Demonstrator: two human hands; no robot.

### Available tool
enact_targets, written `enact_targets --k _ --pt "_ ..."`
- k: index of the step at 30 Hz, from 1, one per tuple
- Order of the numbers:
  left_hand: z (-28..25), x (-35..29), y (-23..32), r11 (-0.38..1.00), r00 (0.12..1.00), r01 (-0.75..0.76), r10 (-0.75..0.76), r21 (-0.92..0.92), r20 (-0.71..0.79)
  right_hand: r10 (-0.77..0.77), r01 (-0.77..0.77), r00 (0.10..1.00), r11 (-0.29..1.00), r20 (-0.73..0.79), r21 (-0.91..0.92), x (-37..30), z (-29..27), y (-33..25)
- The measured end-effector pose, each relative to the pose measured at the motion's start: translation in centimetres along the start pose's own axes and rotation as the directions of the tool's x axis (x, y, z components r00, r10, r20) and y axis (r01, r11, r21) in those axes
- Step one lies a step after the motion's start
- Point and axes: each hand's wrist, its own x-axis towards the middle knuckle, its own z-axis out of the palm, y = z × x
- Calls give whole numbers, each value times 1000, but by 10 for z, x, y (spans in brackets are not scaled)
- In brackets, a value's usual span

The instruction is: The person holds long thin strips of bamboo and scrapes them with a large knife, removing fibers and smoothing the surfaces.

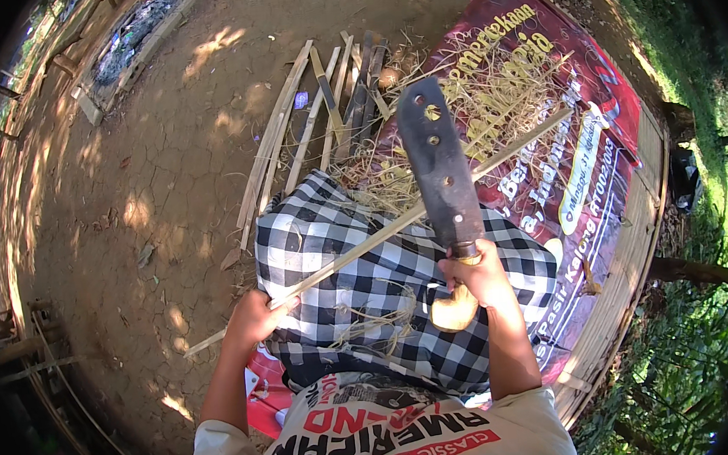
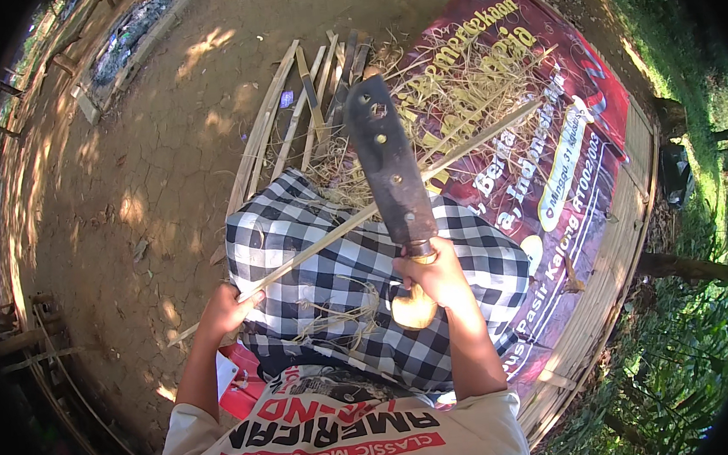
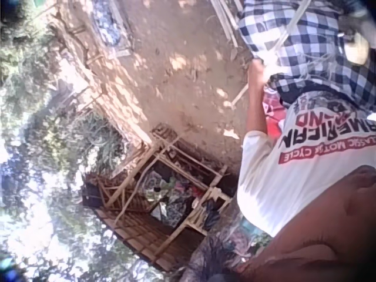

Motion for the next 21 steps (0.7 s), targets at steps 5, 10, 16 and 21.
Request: enact_targets --k 5,10,16,21 --pt "-1 4 -2 996 1000 -24 25 84 -12 -32 28 997 998 -74 -49 7 1 18" --pt "-2 11 -13 989 997 -83 81 122 19 -4 3 1000 998 16 59 -6 -15 9" --pt "-3 12 -9 988 994 63 -75 140 85 -8 15 998 991 -58 131 0 -11 16" --pt "-8 6 3 973 998 16 -31 231 60 64 -64 995 998 79 -1 -11 0 24"
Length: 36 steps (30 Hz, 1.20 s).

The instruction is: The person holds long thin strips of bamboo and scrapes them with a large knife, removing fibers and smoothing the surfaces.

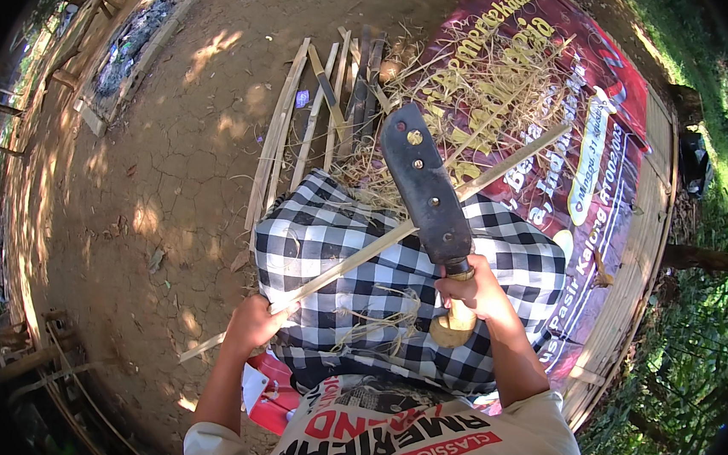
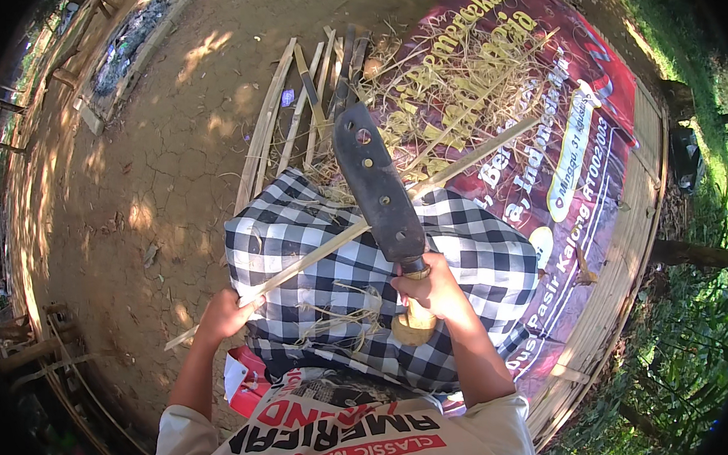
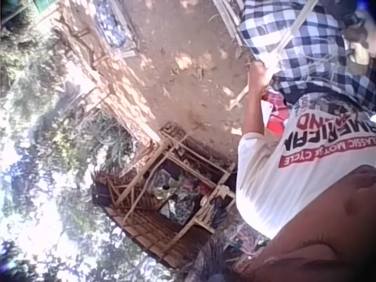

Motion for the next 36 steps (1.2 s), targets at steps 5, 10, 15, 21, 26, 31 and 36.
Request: enact_targets --k 5,10,15,21,26,31,36 --pt "7 5 -11 987 999 -38 43 -154 26 -74 82 993 993 -90 86 9 -21 -11" --pt "1 -1 2 999 1000 13 -12 -35 25 -6 21 992 992 -122 125 5 -6 3" --pt "3 6 -9 995 998 -38 44 -97 53 -62 63 998 994 -13 86 -2 -25 -11" --pt "10 6 -10 988 999 21 -13 -150 52 94 -85 994 986 -54 142 6 -3 3" --pt "5 3 -6 996 999 30 -26 -85 48 93 -92 996 993 9 -77 -1 9 -10" --pt "14 9 -16 976 996 -75 82 -205 26 -32 41 993 996 -112 80 9 3 -13" --pt "3 13 -12 1000 995 19 -16 -24 97 184 -170 980 971 71 -167 0 22 -4"
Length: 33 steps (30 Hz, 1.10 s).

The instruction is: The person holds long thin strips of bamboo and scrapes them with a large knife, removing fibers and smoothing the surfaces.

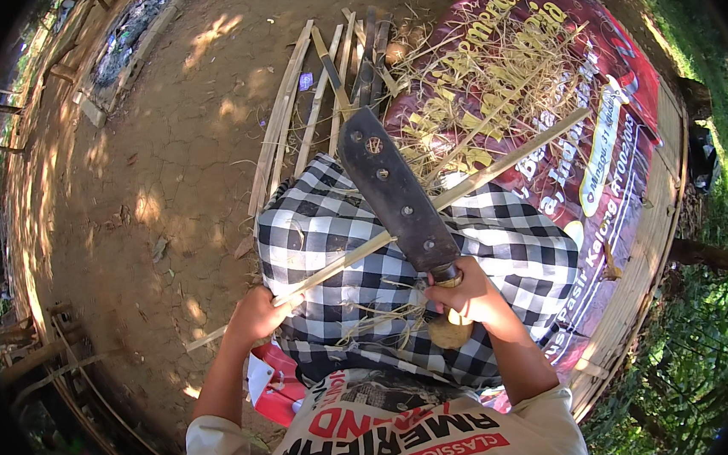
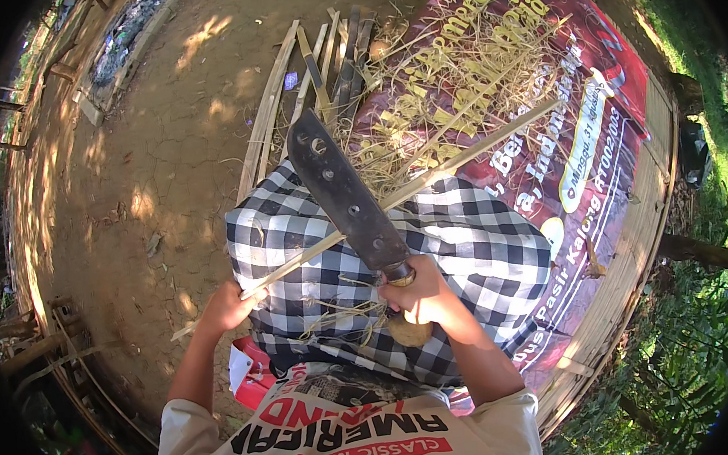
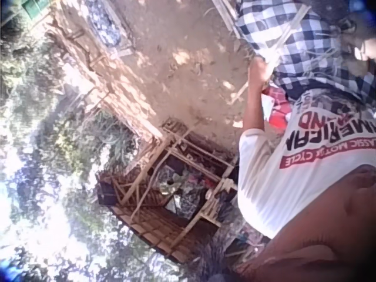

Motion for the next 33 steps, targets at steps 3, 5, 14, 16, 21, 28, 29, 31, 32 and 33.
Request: enact_targets --k 3,5,14,16,21,28,29,31,32,33 --pt "8 2 -10 992 998 -61 57 -106 -38 -63 61 998 995 -24 -73 1 -12 -17" --pt "9 2 -11 990 995 -81 74 -113 -59 -148 153 985 987 -84 51 6 -17 -9" --pt "5 -3 -6 999 999 -21 19 -33 -47 -2 2 1000 1000 23 -5 0 31 -3" --pt "12 0 -15 994 997 -56 50 -90 -63 -16 16 999 1000 -30 17 1 15 -9" --pt "9 -4 -3 995 998 -25 19 -96 -63 34 -19 989 994 -141 106 2 21 -6" --pt "10 1 -10 999 998 3 -7 -53 -68 -19 21 997 999 77 -35 4 42 6" --pt "12 1 -14 998 997 4 -8 -57 -81 28 -28 999 1000 28 3 5 36 3" --pt "10 -1 -9 997 995 69 -70 -21 -64 -2 2 1000 997 -5 73 5 21 -6" --pt "8 -3 -6 995 993 103 -103 -4 -58 32 -30 999 998 -42 55 2 20 -13" --pt "5 -5 1 995 994 100 -100 -10 -40 20 -16 998 997 -52 79 2 22 -9"
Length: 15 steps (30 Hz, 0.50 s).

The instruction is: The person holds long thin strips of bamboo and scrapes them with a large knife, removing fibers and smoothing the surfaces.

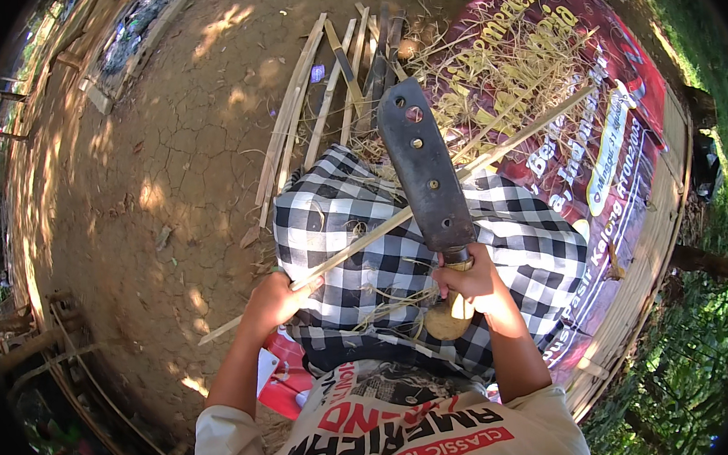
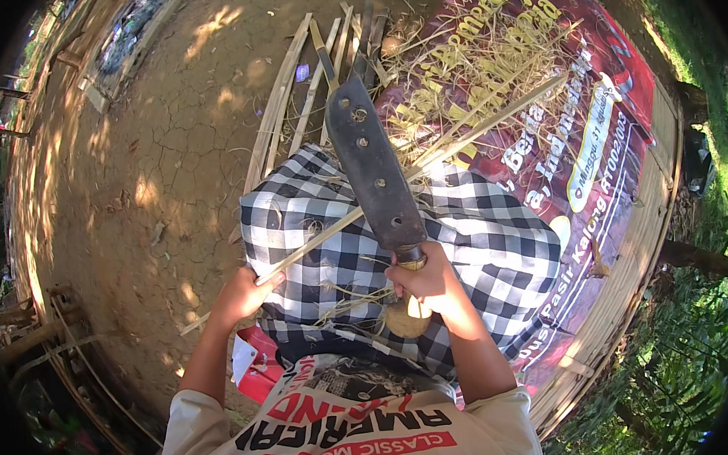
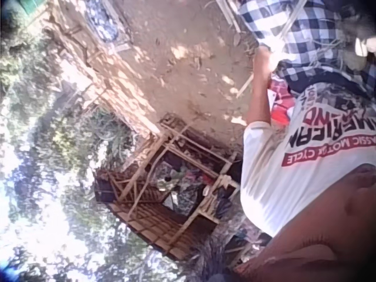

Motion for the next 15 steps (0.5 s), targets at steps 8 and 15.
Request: enact_targets --k 8,15 --pt "-1 -1 5 1000 1000 4 -3 22 -26 -32 44 976 998 214 -53 2 36 25" --pt "16 -6 5 991 964 -44 75 125 -255 -216 174 968 946 -131 -273 -10 5 24"
